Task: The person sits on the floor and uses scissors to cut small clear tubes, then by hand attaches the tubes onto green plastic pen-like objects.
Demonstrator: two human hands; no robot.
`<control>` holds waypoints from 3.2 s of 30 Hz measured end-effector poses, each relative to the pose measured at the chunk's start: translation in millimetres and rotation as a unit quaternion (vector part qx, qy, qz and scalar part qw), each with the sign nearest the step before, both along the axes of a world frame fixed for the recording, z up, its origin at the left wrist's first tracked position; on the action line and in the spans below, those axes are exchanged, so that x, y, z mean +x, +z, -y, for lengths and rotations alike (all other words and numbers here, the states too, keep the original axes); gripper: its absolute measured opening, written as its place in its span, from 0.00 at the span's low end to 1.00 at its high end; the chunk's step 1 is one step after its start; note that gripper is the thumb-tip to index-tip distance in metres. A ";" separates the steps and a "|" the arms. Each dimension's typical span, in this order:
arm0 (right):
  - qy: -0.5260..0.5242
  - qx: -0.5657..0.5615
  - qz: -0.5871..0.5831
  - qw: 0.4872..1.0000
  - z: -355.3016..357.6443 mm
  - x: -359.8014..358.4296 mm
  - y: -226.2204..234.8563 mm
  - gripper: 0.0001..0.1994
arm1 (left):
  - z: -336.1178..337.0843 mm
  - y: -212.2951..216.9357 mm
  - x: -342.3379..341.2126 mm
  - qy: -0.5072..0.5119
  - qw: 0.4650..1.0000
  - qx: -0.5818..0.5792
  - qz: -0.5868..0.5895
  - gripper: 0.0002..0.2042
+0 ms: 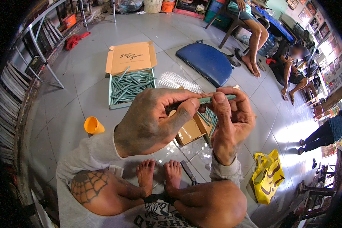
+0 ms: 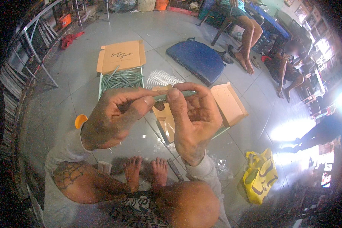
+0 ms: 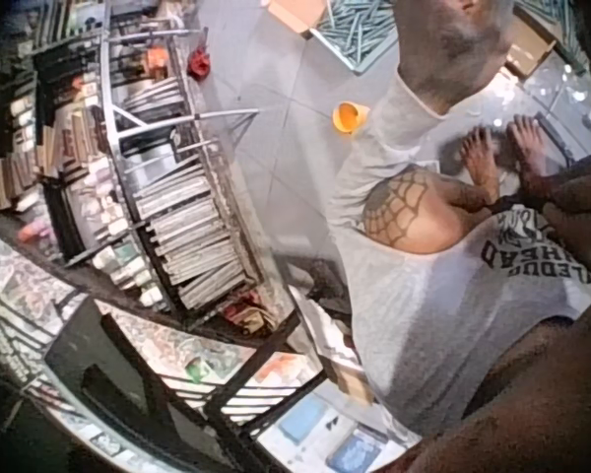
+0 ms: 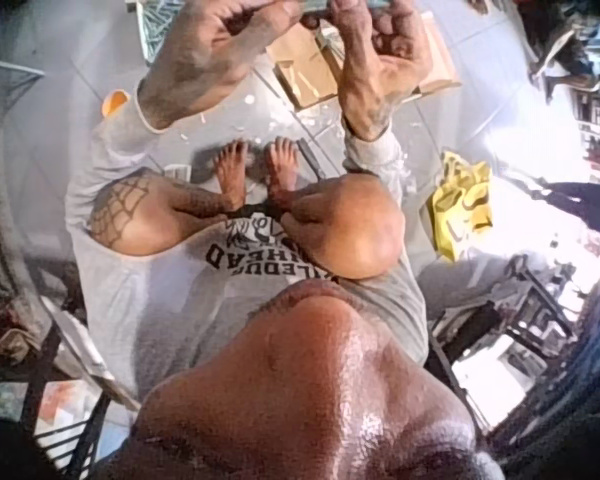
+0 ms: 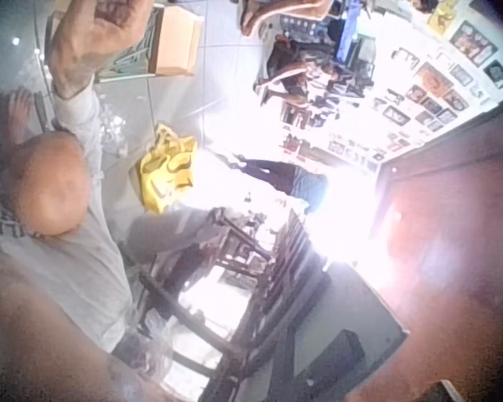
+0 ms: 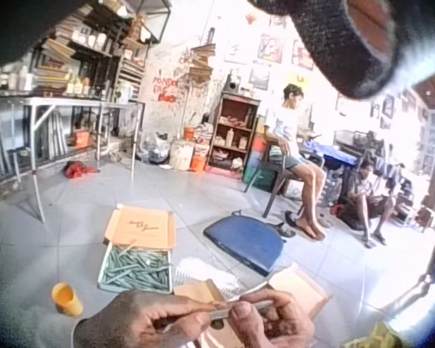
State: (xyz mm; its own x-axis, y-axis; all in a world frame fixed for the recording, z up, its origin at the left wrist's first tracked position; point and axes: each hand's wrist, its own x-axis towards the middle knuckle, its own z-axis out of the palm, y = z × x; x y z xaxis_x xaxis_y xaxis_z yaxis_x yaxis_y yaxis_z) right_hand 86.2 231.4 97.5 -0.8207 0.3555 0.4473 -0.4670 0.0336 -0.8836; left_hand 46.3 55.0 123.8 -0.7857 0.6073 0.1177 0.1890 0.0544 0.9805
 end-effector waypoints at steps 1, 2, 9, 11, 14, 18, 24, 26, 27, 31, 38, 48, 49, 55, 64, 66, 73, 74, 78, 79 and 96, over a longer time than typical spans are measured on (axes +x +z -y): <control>0.002 -0.013 0.013 1.000 -0.1 0.3 -0.3 0.12 | 0.4 1.4 0.3 -0.004 1.000 -0.004 0.001 0.20; 0.009 -0.029 0.011 0.999 0.9 0.5 0.5 0.13 | 0.1 -1.1 -0.5 -0.004 1.000 -0.006 -0.007 0.20; 0.020 -0.037 -0.011 0.999 12.6 1.2 4.1 0.13 | 1.1 -3.3 -2.5 -0.030 0.999 0.025 -0.001 0.21; 0.023 -0.037 -0.015 0.999 10.0 2.2 0.5 0.12 | 2.5 0.1 -1.3 -0.031 0.999 0.003 -0.012 0.20; 0.036 -0.085 -0.018 0.996 6.6 1.8 -0.8 0.13 | -1.1 -1.0 -0.3 -0.037 0.999 0.025 0.004 0.20; -0.011 -0.053 -0.041 0.998 19.2 1.4 -1.5 0.12 | -3.8 -9.7 -0.1 -0.053 0.996 0.067 0.021 0.20; 0.039 -0.053 -0.017 0.998 4.4 0.2 -7.5 0.15 | -8.3 -5.8 0.9 -0.057 0.994 0.075 0.053 0.21; 0.083 -0.053 -0.035 0.995 5.4 1.6 -8.6 0.26 | -5.1 -10.4 -1.5 -0.053 0.995 0.063 0.051 0.21; 0.066 -0.061 -0.074 0.993 5.9 1.0 -7.3 0.29 | -4.2 -12.5 -3.3 -0.053 0.996 0.059 0.050 0.21; -0.062 0.127 -0.233 0.962 -8.5 -7.2 -7.9 0.30 | -2.1 -7.0 -0.9 -0.070 0.991 0.064 0.092 0.21; -0.138 0.518 -0.299 0.789 -36.8 0.8 4.0 0.19 | -0.3 -5.4 0.3 -0.065 0.990 0.047 0.116 0.20; -0.080 0.580 -0.339 0.736 -50.2 -2.5 17.6 0.21 | 4.4 -0.5 5.1 -0.066 0.992 0.026 0.106 0.20; -0.083 0.567 -0.337 0.747 -49.1 -2.2 17.0 0.19 | 4.8 -0.3 5.3 -0.068 0.993 0.021 0.098 0.21; -0.115 0.447 -0.297 0.836 -35.6 -3.0 9.1 0.13 | 3.6 -1.7 7.3 -0.069 0.996 0.018 0.061 0.21; -0.154 0.352 -0.300 0.873 -25.1 -4.1 3.2 0.11 | 0.8 -3.1 7.4 -0.075 0.995 0.033 0.054 0.21; -0.160 0.345 -0.298 0.876 -24.3 -3.9 2.4 0.11 | 1.5 0.0 8.0 -0.078 0.995 0.025 0.064 0.21; -0.163 0.314 -0.297 0.887 -21.2 -5.9 0.0 0.09 | -0.5 -8.6 7.6 -0.084 0.991 0.070 0.079 0.21; -0.164 0.316 -0.295 0.887 -21.3 -5.5 0.1 0.09 | -0.4 -9.4 7.4 -0.083 0.991 0.071 0.073 0.21; -0.168 0.298 -0.287 0.895 -22.2 -4.7 -1.6 0.07 | -1.4 -10.2 8.1 -0.083 0.989 0.078 0.089 0.21; -0.169 0.286 -0.284 0.899 -22.2 -5.0 -2.3 0.07 | -1.7 -9.2 7.8 -0.085 0.989 0.074 0.097 0.21; -0.150 0.106 -0.106 0.977 -67.9 4.6 -15.6 0.10 | 5.5 -6.6 -4.6 -0.106 0.986 0.025 0.129 0.25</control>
